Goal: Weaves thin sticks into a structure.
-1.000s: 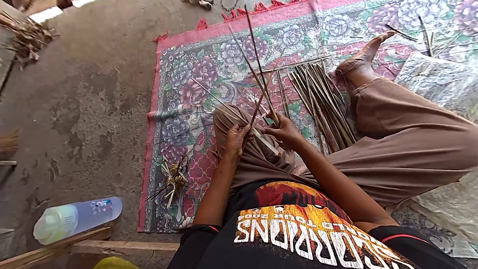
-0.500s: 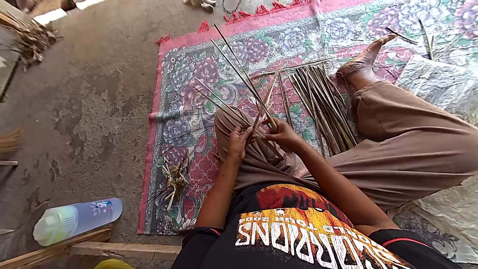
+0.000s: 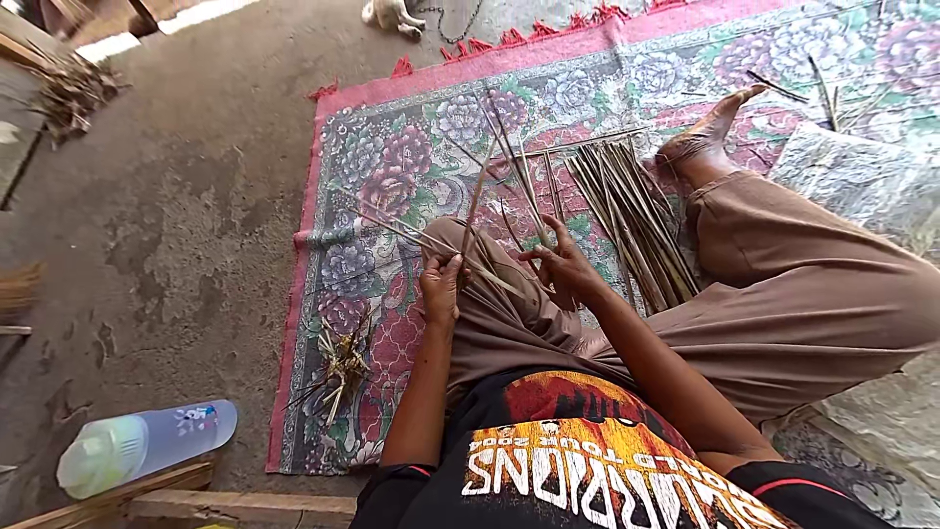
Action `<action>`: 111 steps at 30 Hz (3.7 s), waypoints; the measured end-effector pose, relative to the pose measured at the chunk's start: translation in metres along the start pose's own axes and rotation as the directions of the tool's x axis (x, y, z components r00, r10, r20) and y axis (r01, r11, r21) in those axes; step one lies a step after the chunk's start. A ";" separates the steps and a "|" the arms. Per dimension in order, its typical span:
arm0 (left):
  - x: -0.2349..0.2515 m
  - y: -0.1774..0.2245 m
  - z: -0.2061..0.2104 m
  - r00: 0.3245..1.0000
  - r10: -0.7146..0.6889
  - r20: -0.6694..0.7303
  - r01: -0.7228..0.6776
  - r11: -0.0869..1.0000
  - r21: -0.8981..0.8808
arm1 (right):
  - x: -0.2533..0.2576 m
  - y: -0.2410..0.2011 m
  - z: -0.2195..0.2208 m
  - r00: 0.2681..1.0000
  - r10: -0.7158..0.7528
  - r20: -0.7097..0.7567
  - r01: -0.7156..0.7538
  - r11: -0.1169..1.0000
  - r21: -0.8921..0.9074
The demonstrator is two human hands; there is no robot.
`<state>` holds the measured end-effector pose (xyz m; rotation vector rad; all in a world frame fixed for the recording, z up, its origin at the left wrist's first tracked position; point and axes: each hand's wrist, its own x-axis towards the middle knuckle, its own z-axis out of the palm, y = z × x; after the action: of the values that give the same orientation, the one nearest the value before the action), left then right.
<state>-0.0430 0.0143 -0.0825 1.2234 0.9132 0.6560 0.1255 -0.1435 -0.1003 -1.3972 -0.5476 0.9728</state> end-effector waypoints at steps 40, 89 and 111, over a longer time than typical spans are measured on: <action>-0.014 0.039 0.059 0.942 -0.064 0.329 0.046 0.997 0.062 | -0.011 -0.018 0.022 0.921 -0.390 0.015 0.383 0.909 0.167; -0.010 0.039 0.070 0.964 -0.006 0.268 0.036 0.993 -0.109 | -0.021 -0.042 0.002 0.946 -0.148 -0.289 0.188 0.976 0.113; -0.008 0.043 0.059 0.804 -0.067 0.591 -0.079 0.973 0.217 | -0.020 -0.041 -0.009 0.971 -0.235 -0.048 0.238 0.966 0.104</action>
<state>0.0062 -0.0115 -0.0341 1.5234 0.4539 0.1329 0.1324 -0.1613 -0.0577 -1.2182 -0.6106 0.7723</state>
